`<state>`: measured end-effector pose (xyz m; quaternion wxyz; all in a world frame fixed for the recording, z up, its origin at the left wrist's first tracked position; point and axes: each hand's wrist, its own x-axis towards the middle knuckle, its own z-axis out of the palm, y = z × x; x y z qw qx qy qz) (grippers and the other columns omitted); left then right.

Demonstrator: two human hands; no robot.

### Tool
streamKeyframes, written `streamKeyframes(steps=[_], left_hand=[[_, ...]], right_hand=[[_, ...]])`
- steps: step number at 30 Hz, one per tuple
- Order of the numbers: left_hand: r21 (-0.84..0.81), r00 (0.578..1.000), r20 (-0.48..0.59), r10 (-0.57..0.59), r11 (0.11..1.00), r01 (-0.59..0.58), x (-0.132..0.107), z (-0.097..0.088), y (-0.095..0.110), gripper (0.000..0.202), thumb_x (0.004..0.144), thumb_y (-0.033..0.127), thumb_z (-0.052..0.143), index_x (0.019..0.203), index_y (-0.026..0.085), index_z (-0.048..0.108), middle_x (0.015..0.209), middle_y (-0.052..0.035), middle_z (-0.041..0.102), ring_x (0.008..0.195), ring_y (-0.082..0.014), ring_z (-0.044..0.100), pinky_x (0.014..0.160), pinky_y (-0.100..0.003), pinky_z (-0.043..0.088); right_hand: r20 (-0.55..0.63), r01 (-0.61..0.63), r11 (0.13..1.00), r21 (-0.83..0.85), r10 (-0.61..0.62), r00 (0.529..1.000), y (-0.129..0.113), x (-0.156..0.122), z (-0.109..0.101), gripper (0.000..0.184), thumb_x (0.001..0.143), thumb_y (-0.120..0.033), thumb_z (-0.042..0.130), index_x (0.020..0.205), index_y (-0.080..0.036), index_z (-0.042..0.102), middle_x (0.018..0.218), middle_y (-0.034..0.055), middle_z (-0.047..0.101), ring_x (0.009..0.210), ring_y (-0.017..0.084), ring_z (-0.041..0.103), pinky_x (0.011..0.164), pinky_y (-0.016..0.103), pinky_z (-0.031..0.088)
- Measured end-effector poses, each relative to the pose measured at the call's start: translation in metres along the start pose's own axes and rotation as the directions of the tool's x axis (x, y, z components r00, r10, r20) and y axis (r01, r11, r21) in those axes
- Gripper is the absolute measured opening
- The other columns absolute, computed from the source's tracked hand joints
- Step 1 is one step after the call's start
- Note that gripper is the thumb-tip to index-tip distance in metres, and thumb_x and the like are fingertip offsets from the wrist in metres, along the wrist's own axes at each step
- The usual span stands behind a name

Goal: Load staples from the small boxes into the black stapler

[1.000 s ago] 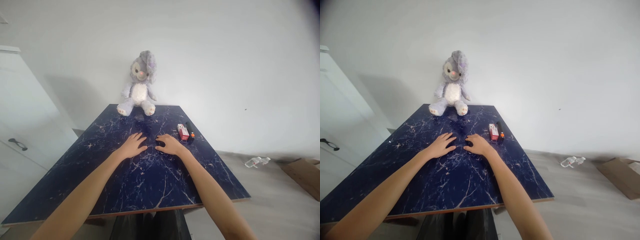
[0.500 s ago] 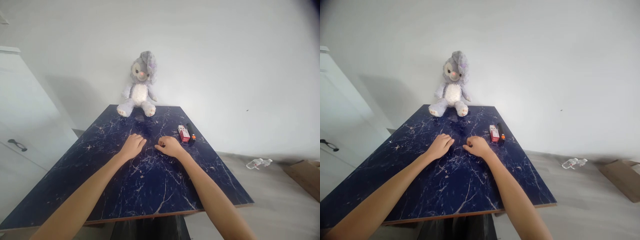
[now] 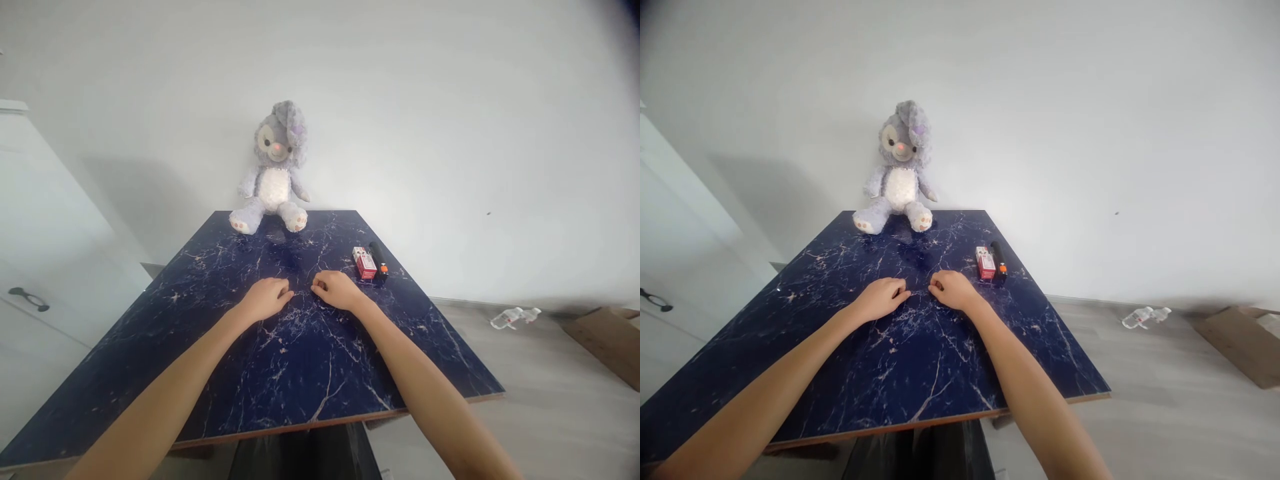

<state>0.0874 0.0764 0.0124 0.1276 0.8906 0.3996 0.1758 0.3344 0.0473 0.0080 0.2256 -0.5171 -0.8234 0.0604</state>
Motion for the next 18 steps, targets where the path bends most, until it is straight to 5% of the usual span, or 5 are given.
streamKeyframes(steps=[4, 7, 10, 14, 18], left_hand=[[-0.052, 0.999, -0.026, -0.038, 0.998, 0.036, -0.011, -0.006, -0.011, 0.036, 0.094, 0.051, 0.043, 0.089, 0.025, 0.066, 0.083, -0.0057, 0.069, 0.074, -0.0232, 0.062, 0.067, -0.033, 0.043], [-0.097, 0.99, -0.099, -0.099, 0.991, 0.089, -0.019, -0.009, -0.023, 0.038, 0.095, 0.05, 0.04, 0.097, 0.025, 0.068, 0.09, -0.0063, 0.07, 0.077, -0.0232, 0.064, 0.067, -0.033, 0.044], [-0.084, 0.986, -0.119, -0.115, 0.991, 0.105, -0.023, -0.01, -0.029, 0.04, 0.096, 0.049, 0.037, 0.097, 0.024, 0.068, 0.087, -0.006, 0.07, 0.076, -0.0227, 0.064, 0.068, -0.032, 0.045], [-0.079, 0.993, -0.091, -0.076, 0.995, 0.068, -0.022, -0.01, -0.025, 0.04, 0.096, 0.05, 0.038, 0.1, 0.024, 0.069, 0.091, -0.0062, 0.071, 0.082, -0.0239, 0.065, 0.074, -0.033, 0.046], [-0.139, 0.994, -0.072, -0.085, 0.988, 0.075, -0.023, -0.012, -0.023, 0.044, 0.098, 0.049, 0.033, 0.106, 0.025, 0.068, 0.092, -0.0054, 0.072, 0.084, -0.0237, 0.066, 0.077, -0.034, 0.047]], right_hand=[[-0.315, -0.081, 0.996, -0.036, 0.066, 0.947, 0.012, -0.005, -0.021, 0.026, 0.094, -0.029, 0.047, 0.104, -0.021, 0.069, 0.104, 0.0091, 0.069, 0.103, 0.026, 0.058, 0.099, 0.039, 0.038], [-0.667, -0.441, 0.895, 0.066, 0.368, 0.648, 0.033, -0.012, -0.037, 0.041, 0.095, -0.031, 0.041, 0.128, -0.016, 0.058, 0.128, 0.0152, 0.06, 0.124, 0.032, 0.047, 0.108, 0.048, 0.029], [-0.7, -0.678, 0.682, 0.274, 0.625, 0.346, 0.059, -0.019, -0.043, 0.054, 0.094, -0.037, 0.037, 0.14, -0.01, 0.046, 0.14, 0.0217, 0.05, 0.131, 0.035, 0.041, 0.109, 0.052, 0.027], [-0.386, -0.811, 0.477, 0.34, 0.857, 0.342, 0.085, -0.026, -0.042, 0.052, 0.094, -0.044, 0.032, 0.123, -0.011, 0.061, 0.124, 0.0231, 0.062, 0.121, 0.038, 0.052, 0.105, 0.056, 0.03], [-0.341, -0.859, 0.475, 0.194, 0.853, 0.394, 0.094, -0.027, -0.037, 0.052, 0.093, -0.048, 0.036, 0.118, -0.012, 0.064, 0.111, 0.0223, 0.068, 0.118, 0.039, 0.054, 0.103, 0.057, 0.031]])
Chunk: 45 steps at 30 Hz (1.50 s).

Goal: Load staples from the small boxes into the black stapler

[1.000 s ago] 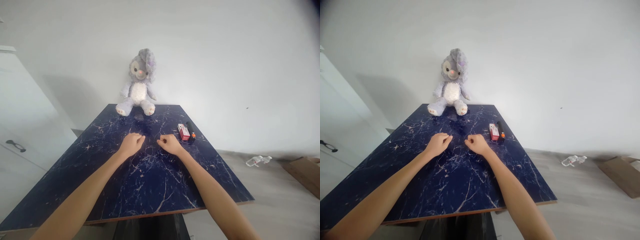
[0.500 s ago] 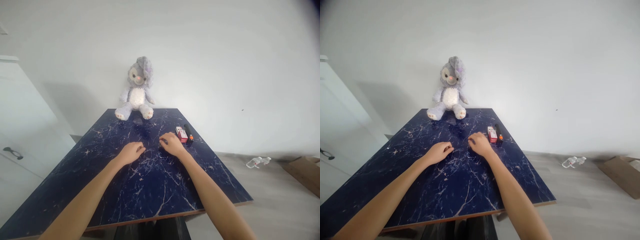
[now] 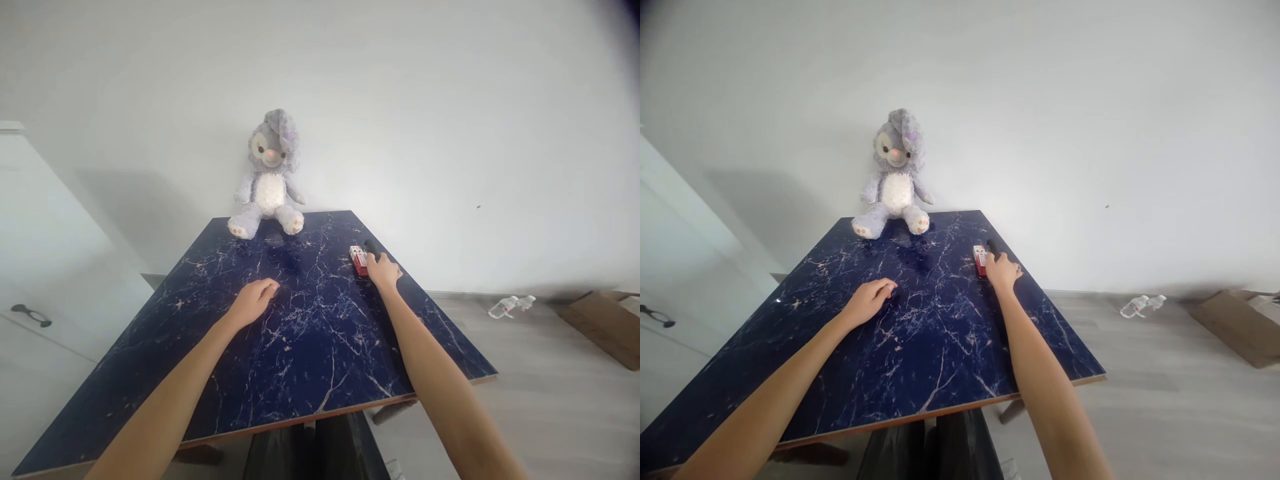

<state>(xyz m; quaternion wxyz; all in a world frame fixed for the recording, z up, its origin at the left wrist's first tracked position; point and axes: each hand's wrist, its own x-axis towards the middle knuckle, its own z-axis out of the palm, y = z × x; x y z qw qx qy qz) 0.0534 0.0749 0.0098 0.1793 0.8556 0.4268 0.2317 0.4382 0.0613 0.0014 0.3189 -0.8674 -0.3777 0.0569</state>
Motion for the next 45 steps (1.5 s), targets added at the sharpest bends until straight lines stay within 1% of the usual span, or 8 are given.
streamKeyframes(steps=[8, 21, 24, 27, 31, 36, 39, 45], left_hand=[[-0.069, 1.0, -0.003, -0.029, 0.997, 0.029, -0.001, -0.003, -0.002, 0.047, 0.097, 0.052, 0.032, 0.108, 0.024, 0.069, 0.088, -0.0047, 0.072, 0.076, -0.0217, 0.065, 0.074, -0.032, 0.047], [-0.215, 0.999, 0.018, -0.042, 0.976, 0.045, -0.002, -0.006, -0.004, 0.041, 0.092, 0.053, 0.043, 0.1, 0.023, 0.071, 0.091, -0.0056, 0.074, 0.08, -0.023, 0.067, 0.079, -0.035, 0.049], [-0.332, 0.996, 0.054, -0.067, 0.94, 0.081, 0.002, -0.004, -0.014, 0.038, 0.087, 0.052, 0.054, 0.108, 0.024, 0.07, 0.1, -0.0058, 0.074, 0.089, -0.0235, 0.068, 0.084, -0.036, 0.05], [-0.434, 0.982, -0.074, -0.172, 0.892, 0.124, 0.007, -0.001, -0.027, 0.037, 0.086, 0.05, 0.056, 0.108, 0.023, 0.067, 0.107, -0.0073, 0.073, 0.095, -0.0233, 0.068, 0.086, -0.036, 0.051], [-0.531, 0.881, -0.292, -0.372, 0.829, 0.174, 0.01, -0.005, -0.042, 0.037, 0.087, 0.048, 0.052, 0.108, 0.02, 0.064, 0.107, -0.009, 0.072, 0.087, -0.0213, 0.068, 0.078, -0.034, 0.053], [-0.769, 0.874, -0.22, -0.433, 0.628, 0.117, -0.002, -0.029, -0.07, 0.043, 0.085, 0.051, 0.055, 0.108, 0.015, 0.061, 0.114, -0.0131, 0.069, 0.089, -0.0201, 0.069, 0.082, -0.035, 0.055], [-0.77, 0.854, -0.245, -0.458, 0.628, 0.116, -0.013, -0.046, -0.092, 0.048, 0.082, 0.053, 0.06, 0.11, 0.015, 0.062, 0.117, -0.0132, 0.068, 0.097, -0.0223, 0.068, 0.089, -0.038, 0.054], [-0.565, 0.982, 0.034, -0.187, 0.807, 0.173, -0.032, -0.075, -0.106, 0.073, 0.073, 0.044, 0.074, 0.14, 0.027, 0.051, 0.145, -0.0069, 0.053, 0.127, -0.0289, 0.054, 0.105, -0.04, 0.046]], right_hand=[[0.046, 0.121, 0.992, 0.02, -0.122, 0.991, -0.004, -0.003, 0.001, 0.052, 0.094, -0.051, 0.034, 0.104, -0.015, 0.07, 0.106, 0.0181, 0.071, 0.102, 0.031, 0.064, 0.088, 0.037, 0.044], [0.21, 0.294, 0.945, 0.141, -0.318, 0.924, -0.049, -0.05, 0.019, 0.048, 0.093, -0.054, 0.039, 0.104, -0.021, 0.072, 0.103, 0.0108, 0.073, 0.096, 0.028, 0.067, 0.081, 0.033, 0.047], [0.244, 0.34, 0.923, 0.182, -0.378, 0.893, -0.067, -0.068, 0.024, 0.046, 0.092, -0.054, 0.044, 0.105, -0.02, 0.072, 0.104, 0.0109, 0.074, 0.096, 0.028, 0.068, 0.08, 0.033, 0.049], [0.296, 0.382, 0.894, 0.235, -0.441, 0.848, -0.092, -0.094, 0.034, 0.045, 0.091, -0.057, 0.047, 0.1, -0.022, 0.073, 0.1, 0.0094, 0.075, 0.093, 0.027, 0.069, 0.079, 0.033, 0.05], [0.381, 0.373, 0.891, 0.259, -0.449, 0.808, -0.139, -0.137, 0.057, 0.045, 0.091, -0.059, 0.047, 0.103, -0.022, 0.071, 0.106, 0.01, 0.074, 0.1, 0.029, 0.069, 0.085, 0.037, 0.052], [0.425, 0.269, 0.912, 0.308, -0.385, 0.819, -0.193, -0.183, 0.091, 0.054, 0.091, -0.058, 0.046, 0.12, -0.016, 0.061, 0.113, 0.0146, 0.071, 0.108, 0.03, 0.067, 0.092, 0.04, 0.052], [0.419, 0.321, 0.875, 0.364, -0.461, 0.782, -0.204, -0.193, 0.108, 0.053, 0.096, -0.054, 0.038, 0.127, -0.015, 0.055, 0.118, 0.0154, 0.069, 0.109, 0.029, 0.067, 0.092, 0.04, 0.052], [0.242, 0.564, 0.708, 0.425, -0.689, 0.683, -0.201, -0.18, 0.132, 0.054, 0.089, -0.023, 0.045, 0.143, -0.017, 0.04, 0.136, 0.0099, 0.059, 0.123, 0.023, 0.057, 0.106, 0.033, 0.043]])
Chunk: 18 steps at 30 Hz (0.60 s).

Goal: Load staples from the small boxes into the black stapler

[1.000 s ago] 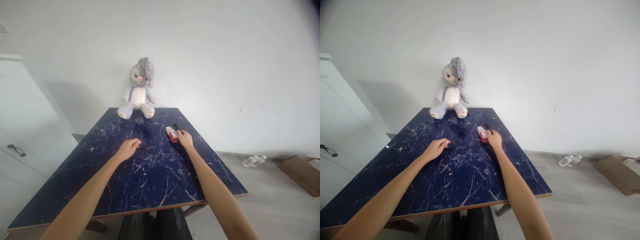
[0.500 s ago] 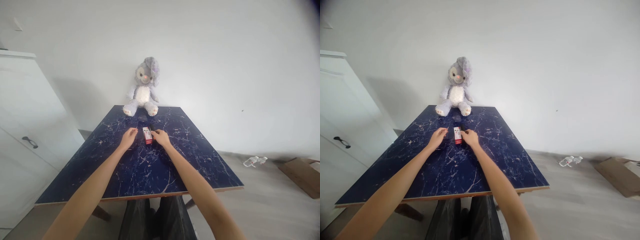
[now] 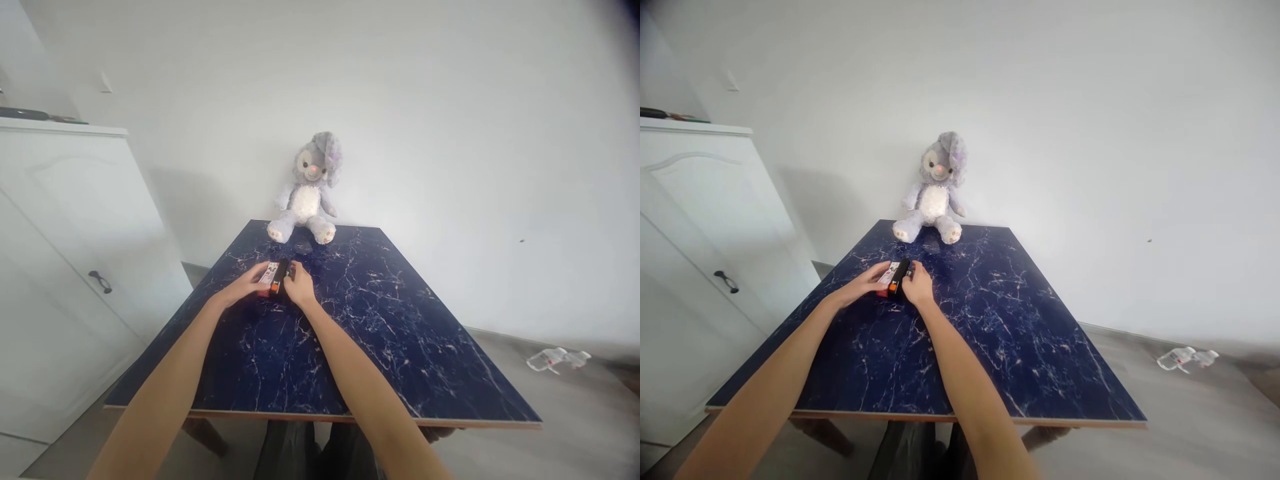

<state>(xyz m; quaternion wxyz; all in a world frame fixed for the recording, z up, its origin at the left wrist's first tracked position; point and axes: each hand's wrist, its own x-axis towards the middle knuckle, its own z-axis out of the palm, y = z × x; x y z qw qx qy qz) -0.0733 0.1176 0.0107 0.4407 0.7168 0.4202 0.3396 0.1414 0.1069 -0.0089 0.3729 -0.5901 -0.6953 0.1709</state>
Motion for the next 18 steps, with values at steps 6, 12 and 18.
streamKeyframes(steps=[6, 12, 18], left_hand=[[0.119, 0.995, 0.095, -0.028, 0.993, 0.017, -0.005, -0.007, 0.003, 0.086, 0.068, 0.029, 0.075, 0.147, 0.028, 0.042, 0.148, -0.0082, 0.049, 0.128, -0.0314, 0.053, 0.099, -0.041, 0.049], [0.076, 0.987, -0.107, -0.116, 0.989, 0.125, 0.001, -0.011, -0.004, 0.064, 0.062, 0.016, 0.06, 0.126, 0.023, 0.061, 0.12, -0.0061, 0.068, 0.11, -0.0279, 0.062, 0.092, -0.039, 0.05], [-0.074, 0.978, -0.196, -0.074, 0.995, 0.06, 0.003, -0.013, -0.004, 0.051, 0.063, 0.022, 0.05, 0.111, 0.018, 0.068, 0.12, -0.0062, 0.069, 0.11, -0.0265, 0.063, 0.097, -0.039, 0.048]], right_hand=[[0.064, 0.06, 0.995, 0.085, -0.065, 0.996, 0.008, 0.014, 0.004, 0.071, 0.078, -0.017, 0.052, 0.147, -0.016, 0.036, 0.131, 0.0095, 0.062, 0.121, 0.026, 0.056, 0.107, 0.038, 0.042], [0.015, 0.088, 0.994, -0.058, -0.087, 0.996, 0.005, 0.004, 0.0, 0.047, 0.073, -0.034, 0.066, 0.117, -0.019, 0.058, 0.111, 0.01, 0.065, 0.103, 0.029, 0.056, 0.092, 0.042, 0.046], [0.091, 0.259, 0.964, -0.067, -0.253, 0.963, 0.017, -0.008, -0.02, 0.017, 0.08, -0.031, 0.066, 0.088, -0.018, 0.06, 0.086, 0.004, 0.061, 0.081, 0.019, 0.054, 0.08, 0.031, 0.043]])
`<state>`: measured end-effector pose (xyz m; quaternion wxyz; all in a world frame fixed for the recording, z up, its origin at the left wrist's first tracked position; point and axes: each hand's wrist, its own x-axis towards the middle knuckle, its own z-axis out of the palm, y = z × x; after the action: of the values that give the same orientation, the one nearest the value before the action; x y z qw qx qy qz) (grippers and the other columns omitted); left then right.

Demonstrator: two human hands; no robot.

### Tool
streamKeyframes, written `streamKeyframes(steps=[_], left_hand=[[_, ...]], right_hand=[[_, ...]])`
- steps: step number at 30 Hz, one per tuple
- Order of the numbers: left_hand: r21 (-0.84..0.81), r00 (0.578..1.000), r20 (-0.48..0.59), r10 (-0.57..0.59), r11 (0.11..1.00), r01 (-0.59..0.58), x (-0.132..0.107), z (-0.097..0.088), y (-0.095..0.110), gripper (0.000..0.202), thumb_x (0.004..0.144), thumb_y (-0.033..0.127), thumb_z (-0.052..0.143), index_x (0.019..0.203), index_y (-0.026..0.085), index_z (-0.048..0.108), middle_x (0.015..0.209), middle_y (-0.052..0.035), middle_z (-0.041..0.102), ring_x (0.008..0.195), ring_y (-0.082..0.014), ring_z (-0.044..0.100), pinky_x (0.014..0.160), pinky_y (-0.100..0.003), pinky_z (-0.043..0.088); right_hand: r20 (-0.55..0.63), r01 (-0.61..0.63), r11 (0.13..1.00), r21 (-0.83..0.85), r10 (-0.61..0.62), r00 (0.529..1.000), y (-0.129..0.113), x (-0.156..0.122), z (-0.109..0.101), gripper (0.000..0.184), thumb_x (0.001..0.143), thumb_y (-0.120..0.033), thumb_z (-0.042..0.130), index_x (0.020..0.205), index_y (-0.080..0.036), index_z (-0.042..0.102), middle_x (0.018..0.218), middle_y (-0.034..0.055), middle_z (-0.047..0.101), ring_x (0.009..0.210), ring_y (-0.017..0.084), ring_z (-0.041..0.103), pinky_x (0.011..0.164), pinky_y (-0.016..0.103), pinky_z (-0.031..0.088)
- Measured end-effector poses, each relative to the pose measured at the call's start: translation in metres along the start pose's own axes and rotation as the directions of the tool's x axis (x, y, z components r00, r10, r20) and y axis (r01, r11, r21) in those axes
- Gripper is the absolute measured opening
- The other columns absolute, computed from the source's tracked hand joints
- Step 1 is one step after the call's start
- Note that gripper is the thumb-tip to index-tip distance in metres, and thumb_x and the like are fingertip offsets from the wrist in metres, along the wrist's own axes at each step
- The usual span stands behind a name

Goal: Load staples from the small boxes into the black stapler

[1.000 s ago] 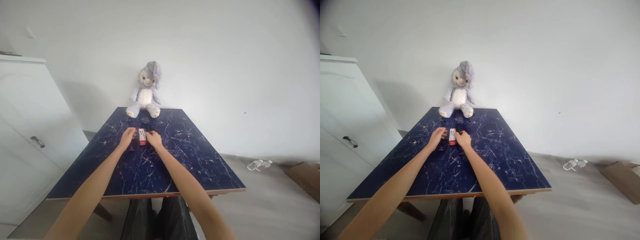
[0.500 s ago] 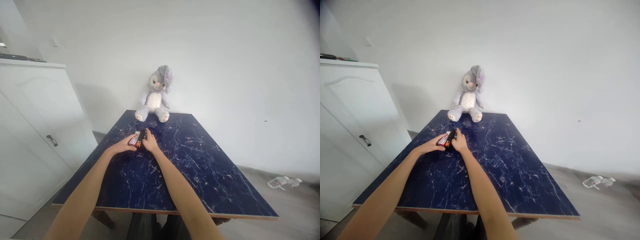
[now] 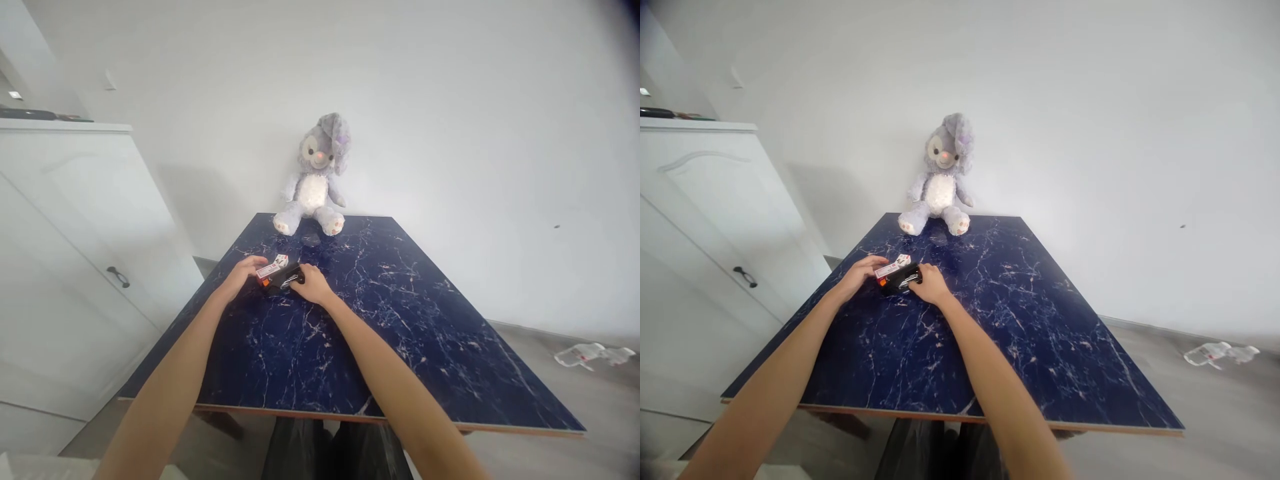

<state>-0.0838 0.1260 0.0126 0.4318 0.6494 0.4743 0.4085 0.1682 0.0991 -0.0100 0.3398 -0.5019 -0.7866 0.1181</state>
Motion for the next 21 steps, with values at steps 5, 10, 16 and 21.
streamKeyframes(steps=[5, 10, 16, 21], left_hand=[[0.102, 0.96, 0.272, -0.061, 0.994, 0.034, -0.01, -0.01, 0.014, 0.058, 0.072, 0.028, 0.062, 0.131, 0.027, 0.062, 0.134, -0.0043, 0.062, 0.123, -0.0308, 0.056, 0.102, -0.042, 0.046], [0.078, 0.955, 0.289, -0.068, 0.996, 0.047, -0.016, -0.014, 0.016, 0.072, 0.076, 0.042, 0.072, 0.144, 0.036, 0.048, 0.15, -0.0047, 0.048, 0.134, -0.0294, 0.048, 0.108, -0.04, 0.043], [0.116, 0.956, 0.278, -0.094, 0.991, 0.064, -0.011, -0.012, 0.011, 0.082, 0.075, 0.047, 0.076, 0.148, 0.035, 0.042, 0.155, -0.0072, 0.042, 0.14, -0.0316, 0.042, 0.113, -0.044, 0.038], [0.1, 0.954, 0.272, -0.122, 0.99, 0.098, -0.011, -0.013, 0.011, 0.09, 0.074, 0.045, 0.078, 0.152, 0.034, 0.034, 0.156, -0.0091, 0.039, 0.141, -0.0318, 0.039, 0.115, -0.046, 0.034]], right_hand=[[0.001, 0.026, 0.997, 0.078, -0.026, 1.0, 0.01, -0.009, -0.007, 0.01, 0.087, -0.028, 0.064, 0.087, -0.018, 0.061, 0.085, 0.0026, 0.061, 0.079, 0.016, 0.055, 0.075, 0.028, 0.042], [-0.003, 0.012, 0.998, 0.064, -0.012, 1.0, 0.01, -0.007, -0.004, 0.01, 0.088, -0.027, 0.064, 0.09, -0.018, 0.064, 0.088, 0.0042, 0.062, 0.083, 0.018, 0.056, 0.08, 0.031, 0.044], [-0.036, -0.024, 0.984, 0.175, 0.03, 0.999, 0.009, -0.007, -0.004, 0.019, 0.086, -0.027, 0.064, 0.103, -0.019, 0.064, 0.095, 0.0054, 0.067, 0.088, 0.02, 0.061, 0.083, 0.032, 0.048], [-0.174, -0.192, 0.886, 0.423, 0.287, 0.942, 0.016, -0.005, -0.006, 0.029, 0.092, -0.027, 0.05, 0.117, -0.021, 0.062, 0.109, 0.0053, 0.07, 0.1, 0.019, 0.064, 0.093, 0.031, 0.046]])
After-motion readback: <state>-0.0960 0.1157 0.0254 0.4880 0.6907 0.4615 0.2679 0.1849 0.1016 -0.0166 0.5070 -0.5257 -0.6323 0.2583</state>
